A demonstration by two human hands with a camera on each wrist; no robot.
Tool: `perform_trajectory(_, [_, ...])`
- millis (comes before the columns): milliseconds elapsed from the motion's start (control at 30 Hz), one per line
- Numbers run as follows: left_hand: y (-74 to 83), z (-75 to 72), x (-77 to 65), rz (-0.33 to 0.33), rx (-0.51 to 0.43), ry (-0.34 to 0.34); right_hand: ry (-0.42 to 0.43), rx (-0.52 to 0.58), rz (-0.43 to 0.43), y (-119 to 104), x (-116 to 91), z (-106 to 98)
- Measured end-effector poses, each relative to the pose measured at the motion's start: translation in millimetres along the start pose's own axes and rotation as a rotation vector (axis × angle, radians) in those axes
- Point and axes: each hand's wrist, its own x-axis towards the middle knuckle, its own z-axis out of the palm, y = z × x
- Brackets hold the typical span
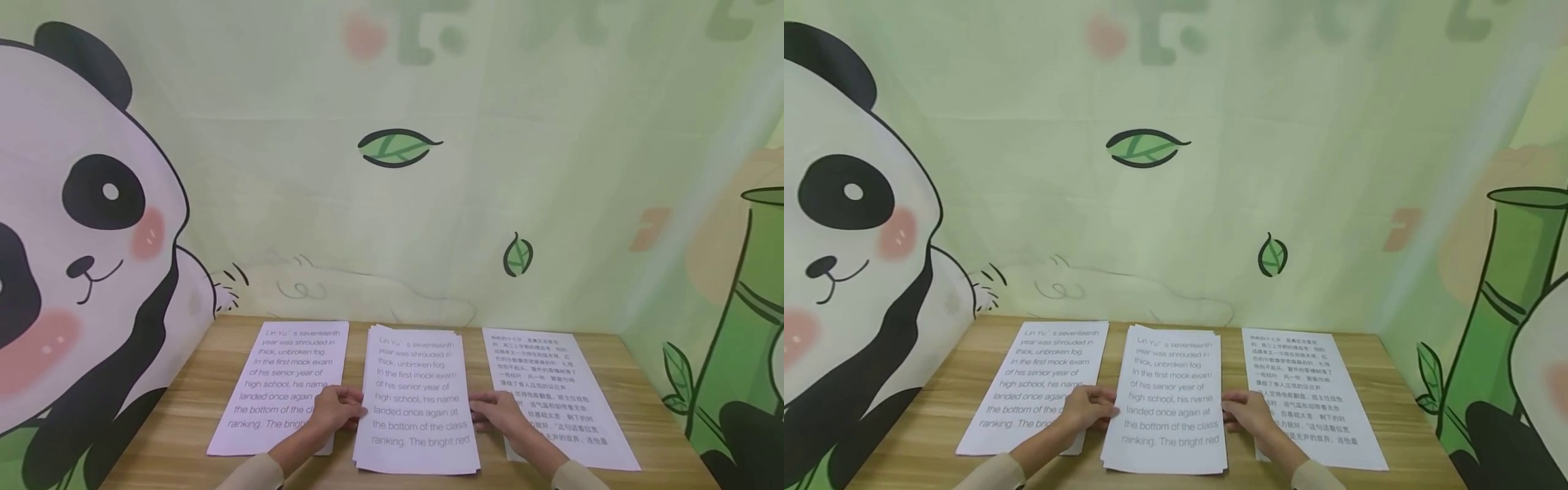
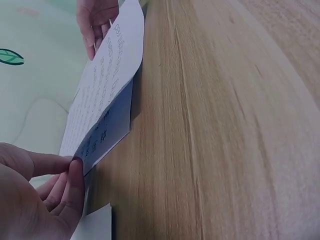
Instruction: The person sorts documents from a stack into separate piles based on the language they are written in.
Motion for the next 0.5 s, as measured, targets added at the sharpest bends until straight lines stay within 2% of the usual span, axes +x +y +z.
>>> perform_trajectory(233, [-3.2, -2.5, 0.7, 0.032, 0.028, 0.000, -0.026, -0.010, -0.009, 0.3, -2.0, 1.8])
perform_trajectory(500, [-4.3, -3.1, 3.0, 0.043, 0.084, -0.003, -0.027, -0.051, 0.026, -1.5, 1.0, 1.4])
